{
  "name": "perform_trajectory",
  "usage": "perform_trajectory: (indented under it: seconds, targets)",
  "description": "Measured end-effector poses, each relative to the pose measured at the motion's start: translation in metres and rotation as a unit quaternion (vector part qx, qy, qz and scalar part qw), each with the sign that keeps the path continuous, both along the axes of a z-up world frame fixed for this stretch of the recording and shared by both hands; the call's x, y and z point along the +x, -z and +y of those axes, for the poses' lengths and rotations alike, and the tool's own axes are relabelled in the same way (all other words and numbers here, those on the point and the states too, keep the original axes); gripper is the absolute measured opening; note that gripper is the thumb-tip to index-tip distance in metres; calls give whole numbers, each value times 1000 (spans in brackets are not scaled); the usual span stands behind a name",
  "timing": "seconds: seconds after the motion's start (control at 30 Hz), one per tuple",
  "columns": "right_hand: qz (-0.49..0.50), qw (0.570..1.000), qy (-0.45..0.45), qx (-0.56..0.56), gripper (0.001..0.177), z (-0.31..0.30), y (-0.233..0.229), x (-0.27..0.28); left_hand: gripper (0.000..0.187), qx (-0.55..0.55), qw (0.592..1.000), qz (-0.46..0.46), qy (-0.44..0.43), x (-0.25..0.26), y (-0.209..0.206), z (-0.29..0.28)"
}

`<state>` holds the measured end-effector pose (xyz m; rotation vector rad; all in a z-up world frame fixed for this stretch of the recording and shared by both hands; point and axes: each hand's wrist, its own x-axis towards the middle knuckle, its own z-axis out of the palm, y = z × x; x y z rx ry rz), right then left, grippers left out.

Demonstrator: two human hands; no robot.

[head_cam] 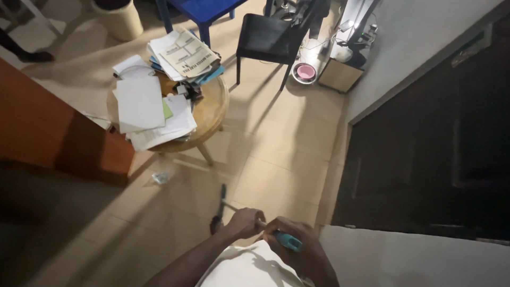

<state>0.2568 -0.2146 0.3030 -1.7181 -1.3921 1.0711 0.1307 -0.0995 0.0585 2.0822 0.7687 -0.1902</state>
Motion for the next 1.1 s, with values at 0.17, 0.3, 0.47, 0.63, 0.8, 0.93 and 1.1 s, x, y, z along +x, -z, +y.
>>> perform_trajectory:
  seconds: [0.17,0.3,0.47,0.63,0.8,0.93,1.1]
  targets:
    - [12,991,24,-133,14,-18,9,23,25,26,998,-40,-37,17,52,-29]
    - [-63,995,-5,-77,11,-35,18,38,23,47,990,-135,-14,45,80,-48]
    - [-94,993,16,-66,20,-46,-3,37,22,-1,988,-155,-7,78,45,-59]
    - [-146,989,28,10,18,-53,-8,36,28,8,982,-187,22,90,44,-65]
    - [-112,994,10,7,15,-49,-20,34,25,35,991,-123,32,68,2,-55]
    - [-65,997,24,-31,13,-28,-30,21,24,2,1000,-22,-3,34,-19,-28]
    - [-49,999,-9,-3,15,-12,7,18,22,63,997,-22,-33,0,35,-5]
